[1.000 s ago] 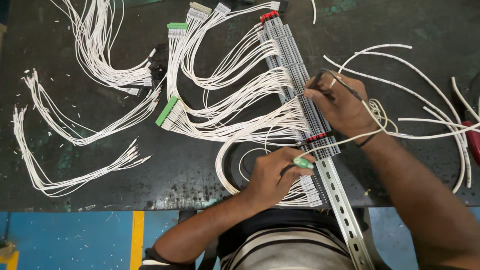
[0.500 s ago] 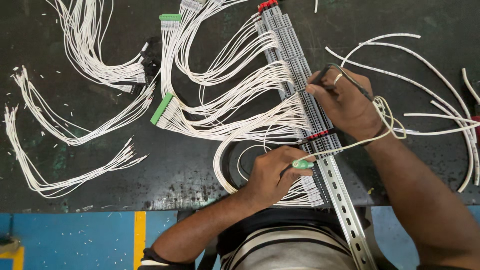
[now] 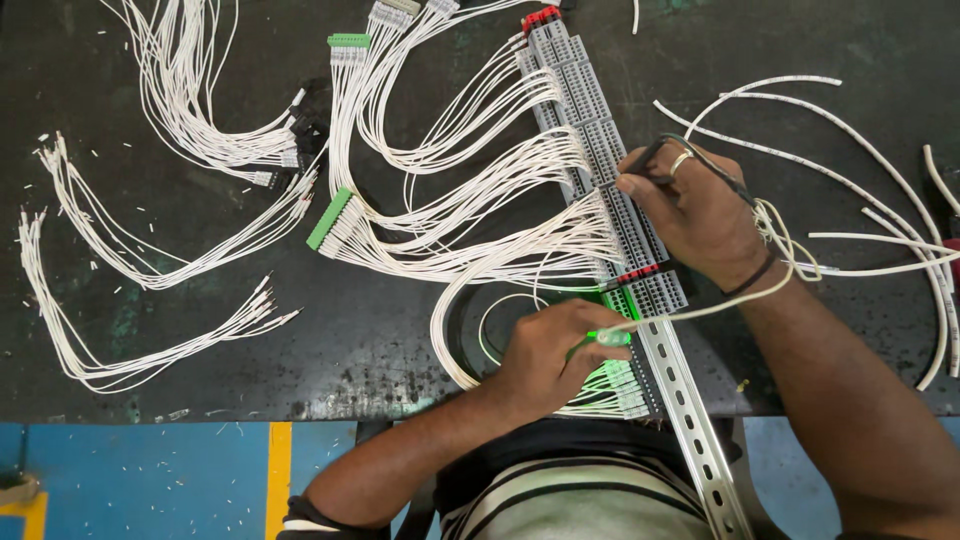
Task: The person inserts stripped white wire ends into terminal blocks mounted on a DIN rail, pressing each wire into its slot and using a green-handled screwdriver to tighten the terminals. They work through rows of terminals, occasionally repositioning the wire bundle and adjusting wires before tightening.
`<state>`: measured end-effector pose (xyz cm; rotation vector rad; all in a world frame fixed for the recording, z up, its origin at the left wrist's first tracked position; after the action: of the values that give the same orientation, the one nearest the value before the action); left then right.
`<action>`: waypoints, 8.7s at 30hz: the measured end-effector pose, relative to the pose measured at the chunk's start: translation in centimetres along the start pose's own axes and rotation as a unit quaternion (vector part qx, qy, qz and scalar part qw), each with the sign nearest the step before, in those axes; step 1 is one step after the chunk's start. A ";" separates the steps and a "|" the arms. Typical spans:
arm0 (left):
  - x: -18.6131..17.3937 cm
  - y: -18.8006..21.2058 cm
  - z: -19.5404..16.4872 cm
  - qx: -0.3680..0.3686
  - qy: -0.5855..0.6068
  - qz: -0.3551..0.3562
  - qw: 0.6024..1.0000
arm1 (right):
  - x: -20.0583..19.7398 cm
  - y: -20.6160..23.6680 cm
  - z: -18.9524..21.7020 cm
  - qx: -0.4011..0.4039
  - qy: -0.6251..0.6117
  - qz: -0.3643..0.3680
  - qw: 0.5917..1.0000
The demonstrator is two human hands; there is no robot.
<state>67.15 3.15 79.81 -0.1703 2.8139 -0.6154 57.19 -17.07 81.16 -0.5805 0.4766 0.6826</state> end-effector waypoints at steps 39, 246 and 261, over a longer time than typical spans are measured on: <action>0.6 1.0 0.5 -0.026 0.009 -0.003 1.000 | 0.2 0.7 0.2 -0.009 0.020 -0.027 0.999; 2.4 1.7 0.2 0.004 -0.017 0.039 0.999 | -1.1 2.3 -0.2 -0.071 0.025 -0.006 0.997; 3.0 2.0 0.9 0.009 -0.021 0.049 0.999 | -1.4 2.2 -0.4 -0.079 0.010 0.050 0.996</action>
<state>64.35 4.07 77.50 -0.0400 2.7566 -0.6082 54.59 -16.52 80.91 -0.7174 0.4758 0.8164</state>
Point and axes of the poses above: each hand's wrist, its own y-axis away from the middle knuckle, its own x-axis out of the palm, z = x × y, the point moved 3 cm from there along -y, towards the middle knuckle, and after that the axes turned 5 degrees about y, right-handed, at the moved point
